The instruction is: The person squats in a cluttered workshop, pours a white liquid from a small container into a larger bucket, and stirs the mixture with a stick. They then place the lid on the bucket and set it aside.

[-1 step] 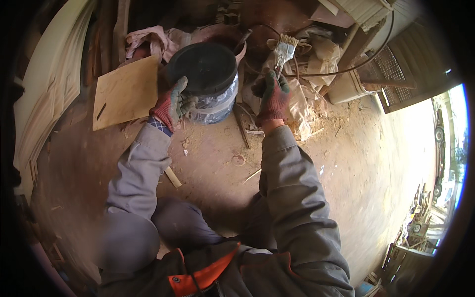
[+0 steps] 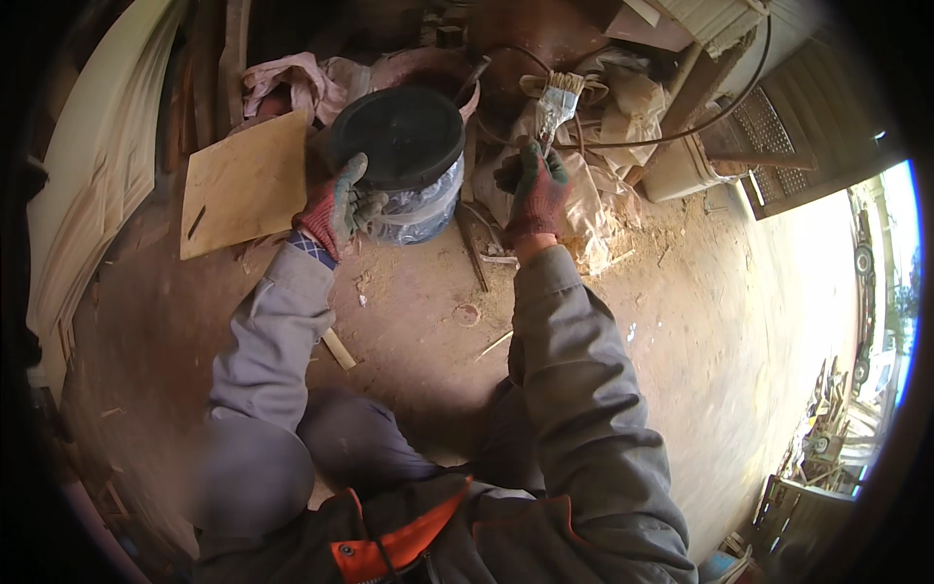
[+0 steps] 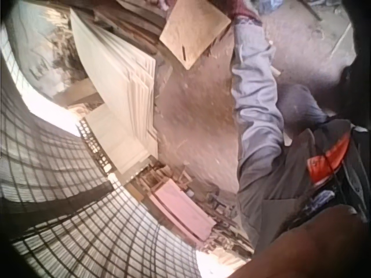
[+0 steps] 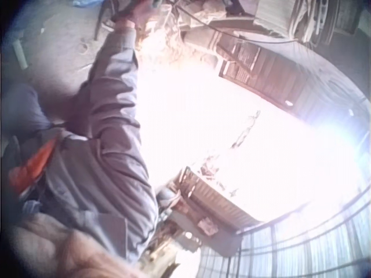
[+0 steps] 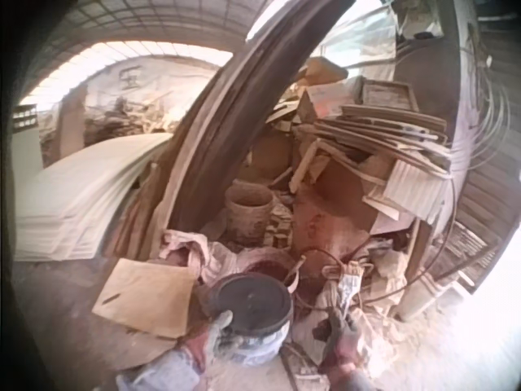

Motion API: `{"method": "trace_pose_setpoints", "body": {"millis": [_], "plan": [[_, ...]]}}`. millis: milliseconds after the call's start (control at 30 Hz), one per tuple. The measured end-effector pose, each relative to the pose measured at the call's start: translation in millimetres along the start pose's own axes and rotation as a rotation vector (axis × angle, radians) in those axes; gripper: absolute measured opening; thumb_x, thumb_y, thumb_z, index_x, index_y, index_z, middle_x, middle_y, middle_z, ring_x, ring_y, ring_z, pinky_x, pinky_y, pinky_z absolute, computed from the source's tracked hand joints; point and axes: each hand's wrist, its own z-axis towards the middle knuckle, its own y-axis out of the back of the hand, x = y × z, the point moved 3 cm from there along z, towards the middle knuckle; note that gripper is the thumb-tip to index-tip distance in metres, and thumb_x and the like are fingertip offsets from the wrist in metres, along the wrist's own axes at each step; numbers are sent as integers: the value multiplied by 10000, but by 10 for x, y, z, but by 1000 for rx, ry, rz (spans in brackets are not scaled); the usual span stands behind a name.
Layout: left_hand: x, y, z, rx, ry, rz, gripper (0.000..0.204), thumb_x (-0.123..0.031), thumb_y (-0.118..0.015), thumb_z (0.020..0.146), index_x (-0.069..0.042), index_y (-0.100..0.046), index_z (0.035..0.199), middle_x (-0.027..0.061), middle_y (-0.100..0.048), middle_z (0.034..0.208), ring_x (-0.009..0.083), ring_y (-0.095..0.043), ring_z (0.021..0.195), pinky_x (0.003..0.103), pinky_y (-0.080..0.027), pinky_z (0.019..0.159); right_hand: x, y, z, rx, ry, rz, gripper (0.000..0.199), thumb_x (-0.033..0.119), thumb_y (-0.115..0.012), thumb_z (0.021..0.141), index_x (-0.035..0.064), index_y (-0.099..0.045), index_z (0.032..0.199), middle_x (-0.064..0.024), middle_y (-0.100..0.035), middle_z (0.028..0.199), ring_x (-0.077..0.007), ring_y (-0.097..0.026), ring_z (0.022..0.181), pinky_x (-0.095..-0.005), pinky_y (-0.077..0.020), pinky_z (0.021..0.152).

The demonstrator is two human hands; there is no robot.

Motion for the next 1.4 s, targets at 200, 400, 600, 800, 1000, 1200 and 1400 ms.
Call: {"method": "trace_pose_setpoints", "body": {"millis": [200,400,600,800,1000,1200,1400], "plan": [[131,78,44,-110,165,331,589,-630,-869,861,-77,-738,1017,34,-729,719,187,-654,505,308,-566,499,-513,249,358,74,-69,5,274,279,-743,1037,32,-748,1155,-92,-741,836,-243,-734,691,-388,-631,645],[-91,355,50,-276,-9,738,541,-584,-820,938,-49,-760,992,62,-772,829,188,-715,663,309,-560,612,-818,-30,530,142,83,-79,248,179,-684,1082,11,-736,1257,-26,-758,1045,-121,-680,880,-300,-563,790],[-118,261,422,-470,-1072,1046,616,-490,-765,994,-111,-621,1457,183,-753,1301,375,-733,1186,443,-571,1004,-1032,-355,623,260,154,-184,226,161,-680,1079,8,-689,1245,-33,-736,1097,-120,-627,993,-302,-520,907],[-32,515,1407,-159,-740,693,539,-305,-629,1107,-105,-523,1595,183,-700,1414,315,-702,1267,390,-564,1050,-1332,-610,852,358,202,-220,213,195,-705,1086,20,-707,1208,30,-717,1083,-65,-612,1000,-257,-502,911],[202,699,1569,-41,-736,168,450,-120,-574,1131,-17,-541,1568,93,-694,1369,184,-691,1200,303,-554,1059,-1325,-693,1001,423,365,-425,187,174,-690,1051,66,-668,1203,-181,-766,1091,-347,-751,1030,-400,-555,897],[-9,368,1196,-258,-818,575,439,-269,-619,1128,-5,-631,1479,103,-729,1349,198,-697,1153,327,-548,1027,-1345,-946,1164,594,344,-549,255,126,-686,1034,81,-653,1282,-206,-763,1157,-414,-730,1124,-414,-562,946],[-200,431,1514,-151,-514,267,331,-277,-681,1096,8,-772,1239,58,-812,1094,136,-716,966,307,-557,883,-1324,-929,1183,547,339,-717,283,283,-724,1037,91,-641,1228,-235,-750,1121,-479,-695,1111,-461,-566,926]]}}
